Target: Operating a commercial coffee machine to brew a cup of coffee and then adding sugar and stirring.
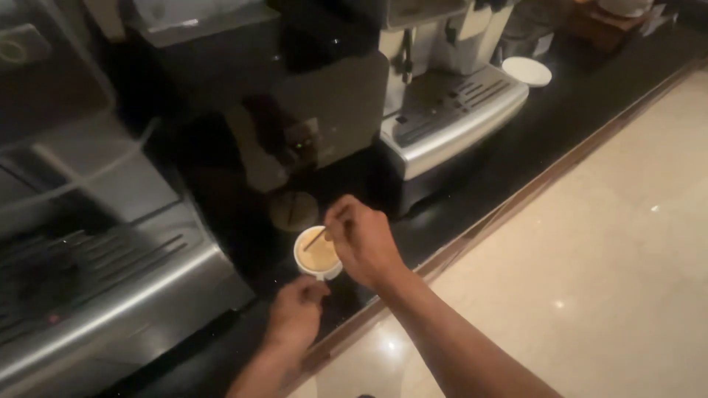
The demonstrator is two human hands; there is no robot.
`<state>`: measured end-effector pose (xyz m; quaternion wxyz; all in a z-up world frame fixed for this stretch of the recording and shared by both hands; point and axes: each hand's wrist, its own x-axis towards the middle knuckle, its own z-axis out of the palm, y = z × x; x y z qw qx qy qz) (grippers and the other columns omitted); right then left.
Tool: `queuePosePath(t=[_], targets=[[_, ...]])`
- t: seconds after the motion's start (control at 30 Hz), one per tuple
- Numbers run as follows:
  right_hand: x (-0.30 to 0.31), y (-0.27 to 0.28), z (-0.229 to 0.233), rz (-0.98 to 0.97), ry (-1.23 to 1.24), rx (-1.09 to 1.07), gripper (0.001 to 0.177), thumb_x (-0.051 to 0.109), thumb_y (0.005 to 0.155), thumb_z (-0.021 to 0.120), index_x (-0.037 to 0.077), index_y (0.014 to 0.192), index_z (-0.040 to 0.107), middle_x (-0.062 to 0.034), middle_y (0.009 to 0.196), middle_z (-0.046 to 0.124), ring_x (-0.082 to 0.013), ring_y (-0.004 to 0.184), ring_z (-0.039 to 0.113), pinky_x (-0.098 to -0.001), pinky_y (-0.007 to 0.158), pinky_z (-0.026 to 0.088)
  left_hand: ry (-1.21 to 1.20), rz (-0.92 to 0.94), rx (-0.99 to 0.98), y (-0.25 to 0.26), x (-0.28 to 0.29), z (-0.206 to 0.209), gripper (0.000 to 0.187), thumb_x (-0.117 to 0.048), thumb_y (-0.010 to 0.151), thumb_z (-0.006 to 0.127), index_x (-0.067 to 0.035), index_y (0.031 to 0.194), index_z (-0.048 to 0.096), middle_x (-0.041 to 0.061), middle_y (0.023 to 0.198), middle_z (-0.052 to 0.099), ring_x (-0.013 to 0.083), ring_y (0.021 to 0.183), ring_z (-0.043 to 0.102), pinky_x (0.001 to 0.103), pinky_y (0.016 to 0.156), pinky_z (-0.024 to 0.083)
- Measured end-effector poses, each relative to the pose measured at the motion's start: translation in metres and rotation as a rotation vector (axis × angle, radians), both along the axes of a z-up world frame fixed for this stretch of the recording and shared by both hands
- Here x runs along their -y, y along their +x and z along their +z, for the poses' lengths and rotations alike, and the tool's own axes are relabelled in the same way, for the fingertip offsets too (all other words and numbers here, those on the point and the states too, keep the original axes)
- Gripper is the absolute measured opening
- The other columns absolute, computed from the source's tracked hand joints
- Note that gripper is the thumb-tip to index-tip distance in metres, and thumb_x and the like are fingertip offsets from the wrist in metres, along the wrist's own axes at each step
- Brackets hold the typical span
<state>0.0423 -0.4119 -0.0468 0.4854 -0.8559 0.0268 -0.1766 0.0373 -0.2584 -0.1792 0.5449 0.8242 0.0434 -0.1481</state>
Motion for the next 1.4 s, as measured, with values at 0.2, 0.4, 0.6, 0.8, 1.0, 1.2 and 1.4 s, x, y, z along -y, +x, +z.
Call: queuePosePath(t=[0.2,0.4,0.6,0.8,1.0,1.2,1.4], targets=[[0.005,0.018,-0.018,0.112,-0.165,0.057,0.014,0.012,0.089,0.065,0.002,0.094,0.074,-0.0202,0.089,0.075,-0.0357,0.085,0.075,-0.0414,0.075,0.058,0.041,-0.035,0.015,0.000,-0.012,0.025,0.021,-0.023,0.097,0.062,-0.010,0.095,0.078,0.008,0.083,0.076,0.0189,0.077,0.068,0.034,0.073,0.053],[0.011,0.021,-0.012,0.272,-0.319,0.077,0.019,0.012,0.091,0.061,0.001,0.099,0.074,-0.0228,0.096,0.073,-0.0405,0.093,0.071,-0.0454,0.082,0.056,0.070,0.024,0.062,-0.002,-0.013,0.012,0.024,-0.028,0.095,0.064,-0.007,0.096,0.076,0.011,0.079,0.075,0.0210,0.072,0.068,0.037,0.071,0.053],[0.010,0.029,0.000,0.460,-0.371,-0.013,0.019,0.011,0.087,0.063,0.001,0.099,0.073,-0.0228,0.095,0.072,-0.0373,0.090,0.073,-0.0431,0.076,0.058,0.081,0.241,0.102,-0.020,0.001,0.014,0.030,-0.036,0.093,0.069,-0.007,0.094,0.076,0.013,0.075,0.074,0.0247,0.068,0.068,0.037,0.067,0.053],[0.029,0.051,-0.001,0.665,-0.415,0.087,0.018,0.010,0.089,0.062,0.000,0.099,0.074,-0.0214,0.098,0.073,-0.0386,0.092,0.071,-0.0429,0.079,0.057,0.127,0.497,0.128,-0.030,0.027,0.015,0.026,-0.035,0.090,0.071,-0.009,0.090,0.074,0.014,0.069,0.068,0.0220,0.061,0.060,0.036,0.064,0.053],[0.055,0.059,0.009,0.902,-0.442,0.020,0.017,0.009,0.091,0.060,-0.001,0.100,0.071,-0.0220,0.098,0.073,-0.0394,0.095,0.072,-0.0431,0.080,0.057,0.102,0.669,0.068,-0.038,0.071,0.034,0.032,-0.037,0.091,0.072,-0.005,0.087,0.071,0.014,0.065,0.063,0.0193,0.060,0.052,0.037,0.061,0.050],[0.057,0.063,0.011,0.941,-0.417,-0.045,0.020,0.011,0.092,0.059,0.001,0.102,0.072,-0.0233,0.100,0.073,-0.0412,0.094,0.071,-0.0462,0.079,0.056,0.099,0.800,0.118,-0.045,0.096,0.044,0.030,-0.033,0.091,0.070,-0.004,0.085,0.071,0.012,0.066,0.066,0.0200,0.060,0.058,0.036,0.063,0.050],[0.062,0.067,0.011,0.920,-0.525,-0.008,0.021,0.011,0.089,0.058,0.000,0.099,0.073,-0.0238,0.099,0.074,-0.0412,0.096,0.071,-0.0467,0.082,0.056,0.130,0.892,0.196,-0.049,0.109,0.042,0.028,-0.033,0.091,0.070,-0.005,0.087,0.073,0.012,0.069,0.068,0.0246,0.063,0.063,0.037,0.066,0.052]])
